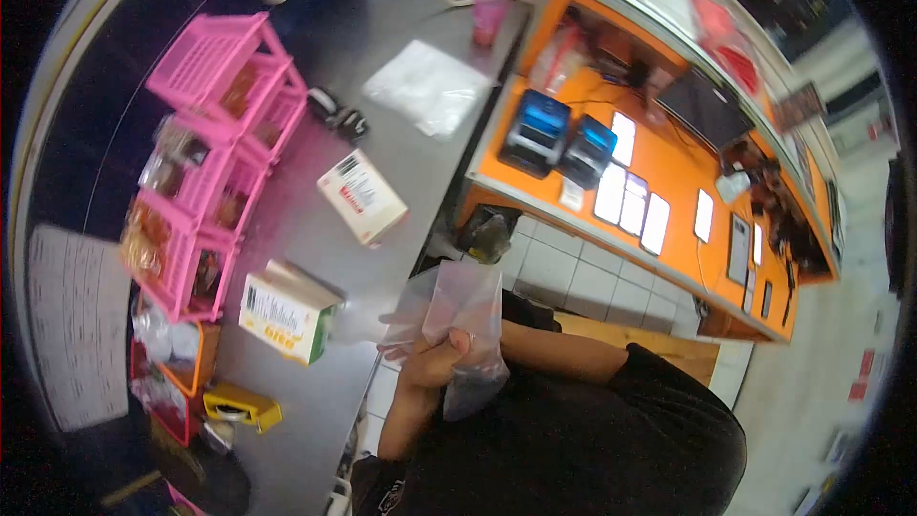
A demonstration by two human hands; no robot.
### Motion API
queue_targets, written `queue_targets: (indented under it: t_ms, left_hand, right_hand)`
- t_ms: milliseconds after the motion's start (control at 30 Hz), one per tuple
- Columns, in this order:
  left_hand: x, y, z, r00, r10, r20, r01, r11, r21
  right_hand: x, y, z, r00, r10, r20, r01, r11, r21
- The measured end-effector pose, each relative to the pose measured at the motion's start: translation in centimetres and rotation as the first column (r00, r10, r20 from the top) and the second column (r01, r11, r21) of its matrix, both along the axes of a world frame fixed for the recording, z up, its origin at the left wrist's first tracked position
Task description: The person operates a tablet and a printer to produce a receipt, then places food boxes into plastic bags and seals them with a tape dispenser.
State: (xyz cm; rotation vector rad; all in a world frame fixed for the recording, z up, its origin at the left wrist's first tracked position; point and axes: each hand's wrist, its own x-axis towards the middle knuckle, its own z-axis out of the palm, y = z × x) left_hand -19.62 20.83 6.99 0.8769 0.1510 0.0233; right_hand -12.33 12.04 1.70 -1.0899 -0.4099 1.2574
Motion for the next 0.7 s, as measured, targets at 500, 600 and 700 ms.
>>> queue_targets:
  t_ms: [500, 600, 700]
  left_hand:
    - [4.0, 9.3, -1.5, 0.832, 0.553, -0.043, -0.437, 0.702, 0.562]
    - [3.9, 9.6, -4.5, 0.826, 0.464, -0.319, -0.137, 0.715, 0.685]
    - [4.2, 8.2, -5.8, 0.730, 0.676, -0.100, -0.394, 0.536, 0.747]
  right_hand:
    - [9.5, -14.2, -0.8, 0.981, -0.003, -0.195, 0.055, 0.965, 0.258]
    - [10.3, -15.9, -1.6, 0.998, 0.011, -0.054, 0.002, 0.973, 0.232]
    - [12.2, -17.7, -2.6, 0.985, -0.046, 0.164, 0.054, 0.998, -0.042]
